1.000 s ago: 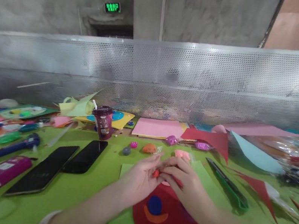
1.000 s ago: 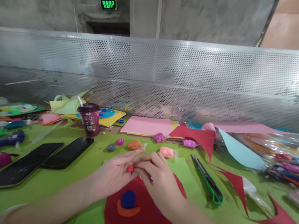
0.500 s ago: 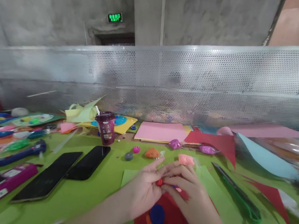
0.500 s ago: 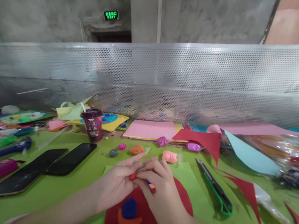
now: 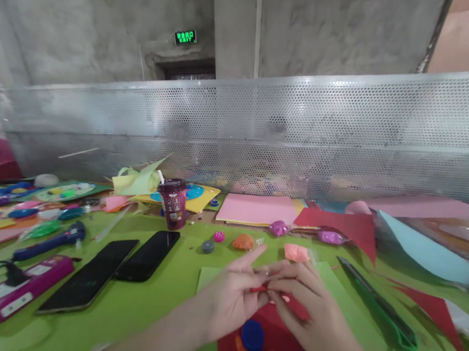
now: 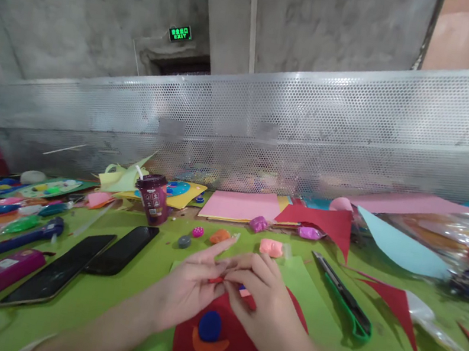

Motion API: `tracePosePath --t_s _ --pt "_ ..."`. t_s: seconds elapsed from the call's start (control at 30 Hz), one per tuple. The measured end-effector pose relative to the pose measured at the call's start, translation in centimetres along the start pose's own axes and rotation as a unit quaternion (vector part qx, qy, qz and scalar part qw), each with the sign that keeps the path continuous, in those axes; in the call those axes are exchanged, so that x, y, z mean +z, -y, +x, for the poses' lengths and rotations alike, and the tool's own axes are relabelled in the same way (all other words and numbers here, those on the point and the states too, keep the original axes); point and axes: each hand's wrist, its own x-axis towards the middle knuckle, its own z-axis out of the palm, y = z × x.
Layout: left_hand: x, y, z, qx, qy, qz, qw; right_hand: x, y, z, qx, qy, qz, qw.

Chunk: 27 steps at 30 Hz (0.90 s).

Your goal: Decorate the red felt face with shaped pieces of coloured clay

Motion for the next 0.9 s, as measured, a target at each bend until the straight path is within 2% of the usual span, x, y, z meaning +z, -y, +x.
tracePosePath --t_s 0.33,0.47,0.7,0.9 --pt "-0.15 -0.25 -0.10 -0.014 -0.003 -0.004 1.000 -0.01 -0.37 -0.31 0.005 -0.011 0.018 1.000" --pt "-0.25 0.02 -0.26 -0.014 -0.004 -0.005 1.000 -0.15 -0.37 -0.34 0.004 0.007 0.031 0.999" --pt "-0.29 0.20 -0.41 -0.024 -0.001 0.016 1.000 -0.20 -0.14 -0.53 0.045 0.030 0.051 0.997" --pt "-0.19 0.16 -0.44 -0.026 0.005 0.018 0.999 -0.20 -0.09 -0.49 0.021 0.032 0.035 0.999"
